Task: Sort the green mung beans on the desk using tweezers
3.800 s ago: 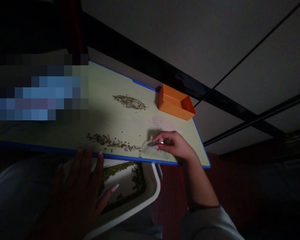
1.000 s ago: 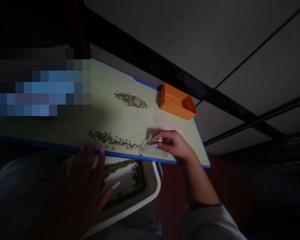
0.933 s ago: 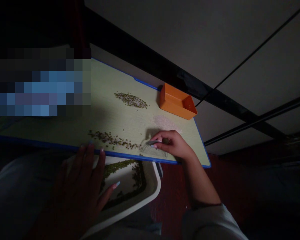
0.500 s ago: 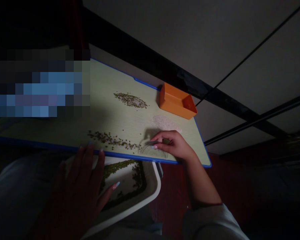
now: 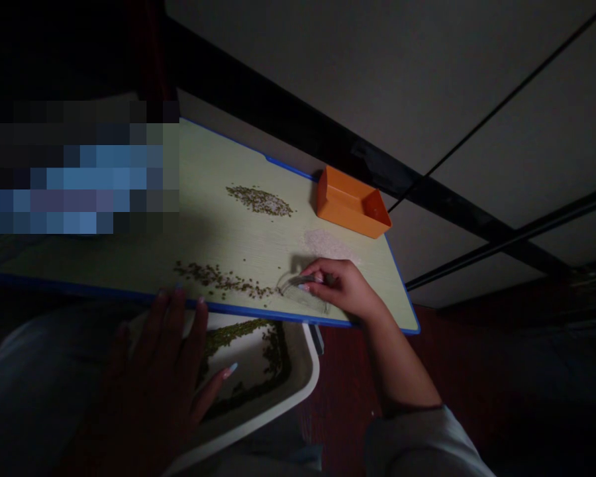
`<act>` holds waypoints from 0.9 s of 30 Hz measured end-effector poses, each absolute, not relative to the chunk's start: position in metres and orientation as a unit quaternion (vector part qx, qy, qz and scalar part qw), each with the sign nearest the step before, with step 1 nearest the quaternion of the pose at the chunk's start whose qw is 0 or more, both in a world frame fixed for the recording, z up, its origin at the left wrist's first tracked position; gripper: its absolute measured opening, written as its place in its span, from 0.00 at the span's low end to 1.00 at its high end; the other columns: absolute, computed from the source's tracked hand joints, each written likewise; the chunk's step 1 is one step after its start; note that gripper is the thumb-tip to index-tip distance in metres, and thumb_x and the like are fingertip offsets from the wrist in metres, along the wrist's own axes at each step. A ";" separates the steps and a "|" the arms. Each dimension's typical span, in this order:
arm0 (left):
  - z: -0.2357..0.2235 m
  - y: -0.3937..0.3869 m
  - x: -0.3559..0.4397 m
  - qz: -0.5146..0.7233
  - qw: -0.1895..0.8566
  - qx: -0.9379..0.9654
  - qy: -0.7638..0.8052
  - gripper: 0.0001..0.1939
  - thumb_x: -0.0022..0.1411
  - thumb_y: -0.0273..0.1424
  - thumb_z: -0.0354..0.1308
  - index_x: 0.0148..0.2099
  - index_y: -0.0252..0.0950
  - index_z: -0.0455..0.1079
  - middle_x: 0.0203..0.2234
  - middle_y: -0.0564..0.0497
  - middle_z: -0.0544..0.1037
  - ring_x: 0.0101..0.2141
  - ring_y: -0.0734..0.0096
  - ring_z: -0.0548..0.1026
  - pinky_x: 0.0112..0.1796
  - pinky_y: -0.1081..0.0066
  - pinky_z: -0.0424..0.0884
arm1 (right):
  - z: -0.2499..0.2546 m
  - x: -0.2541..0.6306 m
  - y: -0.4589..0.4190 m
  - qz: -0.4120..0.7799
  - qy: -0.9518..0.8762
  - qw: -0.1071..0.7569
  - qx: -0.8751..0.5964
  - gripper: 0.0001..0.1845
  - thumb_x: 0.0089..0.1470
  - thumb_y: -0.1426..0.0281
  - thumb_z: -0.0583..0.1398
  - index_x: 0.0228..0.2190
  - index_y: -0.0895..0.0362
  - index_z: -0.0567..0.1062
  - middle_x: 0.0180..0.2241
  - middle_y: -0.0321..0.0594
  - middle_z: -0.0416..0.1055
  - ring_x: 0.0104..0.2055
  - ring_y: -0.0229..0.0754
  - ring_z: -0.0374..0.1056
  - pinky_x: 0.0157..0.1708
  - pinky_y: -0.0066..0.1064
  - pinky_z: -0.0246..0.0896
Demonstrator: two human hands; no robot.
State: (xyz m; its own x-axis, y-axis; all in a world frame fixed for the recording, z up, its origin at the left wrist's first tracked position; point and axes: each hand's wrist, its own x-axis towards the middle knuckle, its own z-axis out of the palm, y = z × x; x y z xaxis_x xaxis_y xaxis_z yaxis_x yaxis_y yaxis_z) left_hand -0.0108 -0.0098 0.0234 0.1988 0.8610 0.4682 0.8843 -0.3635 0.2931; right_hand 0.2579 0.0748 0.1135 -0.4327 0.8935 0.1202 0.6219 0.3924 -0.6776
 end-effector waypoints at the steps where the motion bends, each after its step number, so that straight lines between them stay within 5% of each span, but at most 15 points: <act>1: 0.024 -0.010 -0.011 -0.288 0.020 -0.773 -0.564 0.43 0.56 0.54 0.43 0.66 0.40 0.37 0.68 0.39 0.43 0.67 0.48 0.46 0.61 0.37 0.48 | 0.113 0.259 0.075 0.276 -0.793 0.244 -0.485 0.08 0.52 0.68 0.63 0.35 0.59 0.75 0.22 0.30 0.60 0.24 0.31 0.56 0.24 0.24 0.51; 10: 0.026 -0.010 -0.011 -0.285 0.012 -0.774 -0.566 0.43 0.55 0.54 0.44 0.66 0.41 0.37 0.68 0.38 0.45 0.66 0.47 0.47 0.60 0.36 0.49 | 0.112 0.273 0.076 0.282 -0.734 0.316 -0.531 0.11 0.53 0.65 0.63 0.37 0.57 0.75 0.23 0.31 0.60 0.25 0.33 0.56 0.26 0.25 0.52; 20: 0.026 -0.010 -0.011 -0.285 0.009 -0.772 -0.568 0.44 0.54 0.55 0.44 0.67 0.42 0.36 0.68 0.39 0.44 0.66 0.45 0.47 0.61 0.36 0.48 | 0.115 0.271 0.078 0.308 -0.769 0.225 -0.513 0.07 0.51 0.68 0.63 0.33 0.58 0.73 0.25 0.33 0.66 0.26 0.34 0.60 0.26 0.26 0.53; 27: 0.025 -0.010 -0.011 -0.284 0.009 -0.771 -0.570 0.44 0.55 0.55 0.44 0.67 0.42 0.36 0.68 0.38 0.46 0.66 0.47 0.47 0.61 0.37 0.48 | 0.111 0.278 0.081 0.288 -0.738 0.267 -0.549 0.07 0.51 0.68 0.63 0.32 0.58 0.71 0.28 0.36 0.70 0.29 0.35 0.62 0.28 0.27 0.55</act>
